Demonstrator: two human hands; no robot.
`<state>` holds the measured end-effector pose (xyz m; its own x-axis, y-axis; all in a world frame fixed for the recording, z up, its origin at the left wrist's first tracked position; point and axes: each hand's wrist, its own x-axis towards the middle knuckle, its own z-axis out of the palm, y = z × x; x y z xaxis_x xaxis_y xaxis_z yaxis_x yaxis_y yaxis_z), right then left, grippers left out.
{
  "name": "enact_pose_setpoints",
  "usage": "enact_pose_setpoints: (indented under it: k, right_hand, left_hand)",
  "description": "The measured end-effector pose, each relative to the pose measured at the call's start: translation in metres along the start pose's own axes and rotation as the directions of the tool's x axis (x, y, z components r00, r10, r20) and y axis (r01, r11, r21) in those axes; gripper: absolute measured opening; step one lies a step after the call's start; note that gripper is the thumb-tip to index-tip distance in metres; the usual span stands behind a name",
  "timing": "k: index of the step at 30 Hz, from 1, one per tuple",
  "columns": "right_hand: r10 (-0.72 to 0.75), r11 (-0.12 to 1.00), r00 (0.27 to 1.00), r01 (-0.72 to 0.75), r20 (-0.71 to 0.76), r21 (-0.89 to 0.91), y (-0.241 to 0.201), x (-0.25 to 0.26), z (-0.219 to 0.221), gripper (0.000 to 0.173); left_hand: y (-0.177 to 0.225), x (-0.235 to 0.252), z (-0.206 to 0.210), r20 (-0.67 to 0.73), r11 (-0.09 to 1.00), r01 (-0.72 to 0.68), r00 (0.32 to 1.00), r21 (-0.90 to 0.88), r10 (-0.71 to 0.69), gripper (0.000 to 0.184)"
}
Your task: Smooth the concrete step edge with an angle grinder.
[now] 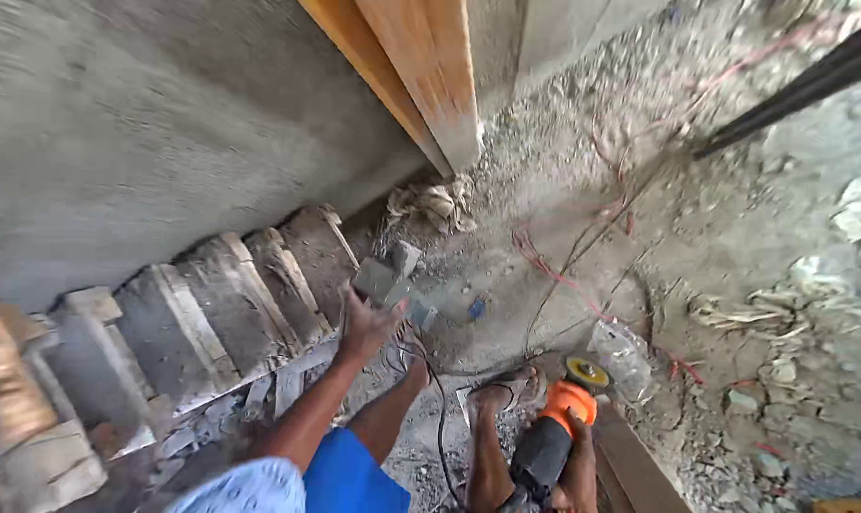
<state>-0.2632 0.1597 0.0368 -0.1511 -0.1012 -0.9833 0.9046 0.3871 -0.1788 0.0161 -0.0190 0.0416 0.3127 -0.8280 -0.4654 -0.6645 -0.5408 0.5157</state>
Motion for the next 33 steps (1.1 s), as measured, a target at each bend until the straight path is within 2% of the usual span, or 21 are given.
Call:
enact_pose_setpoints:
  k: [2,5,7,9,12,15,17,21,24,28,31,33]
  right_hand:
    - [-0.069,0.996,0.998,0.069,0.008,-0.049,0.003,-0.030,0.006,0.040]
    - [-0.196,0.977,0.981,0.194,-0.012,-0.084,0.011,-0.074,0.020,0.038]
    - [-0.286,0.956,0.958,0.283,-0.026,-0.076,0.013,-0.095,0.038,0.033]
    - [-0.342,0.937,0.939,0.339,-0.021,-0.082,0.017,-0.110,0.052,0.030]
    - [-0.348,0.935,0.937,0.348,0.014,-0.066,0.027,-0.129,0.079,0.034]
    - [-0.255,0.966,0.963,0.258,0.088,-0.020,0.034,-0.140,0.099,0.041]
    - [-0.220,0.975,0.970,0.221,0.101,0.002,0.040,-0.147,0.114,0.040]
    - [-0.147,0.989,0.986,0.146,0.078,0.021,0.051,-0.157,0.123,0.041]
    - [-0.180,0.981,0.981,0.184,0.067,-0.062,0.056,-0.155,0.117,0.040]
    - [-0.196,0.978,0.981,0.195,-0.001,-0.073,0.059,-0.154,0.099,0.037]
    - [-0.196,0.980,0.980,0.195,-0.019,-0.035,0.061,-0.149,0.083,0.035]
    - [-0.185,0.983,0.983,0.184,-0.022,-0.023,0.060,-0.140,0.070,0.033]
  left_hand:
    - [0.002,-0.029,-0.035,-0.046,0.994,0.035,0.998,-0.108,-0.040,0.121]
    - [-0.008,-0.059,-0.069,-0.175,0.961,-0.040,0.984,-0.274,-0.009,0.123]
    - [-0.007,-0.065,-0.090,-0.192,0.954,-0.098,0.981,-0.284,0.043,0.121]
    - [-0.006,-0.067,-0.112,-0.172,0.967,-0.153,0.978,-0.205,0.118,0.108]
    - [0.004,-0.064,-0.143,-0.148,0.978,-0.205,0.969,-0.029,0.199,0.089]
    - [0.012,-0.057,-0.167,-0.079,0.980,-0.148,0.984,0.135,0.160,0.083]
    - [0.015,-0.051,-0.177,-0.034,0.979,-0.125,0.991,0.159,0.132,0.084]
    - [0.009,-0.049,-0.186,0.036,0.994,-0.084,0.996,0.074,0.081,0.087]
    - [0.006,-0.050,-0.186,0.038,0.996,-0.082,0.996,0.046,0.081,0.088]
    - [0.002,-0.051,-0.170,0.014,0.993,-0.104,0.995,0.060,0.104,0.088]
    - [0.014,-0.053,-0.158,0.086,0.995,-0.053,0.995,0.088,0.046,0.089]
    - [0.021,-0.054,-0.139,0.147,0.988,-0.083,0.987,0.132,0.063,0.088]
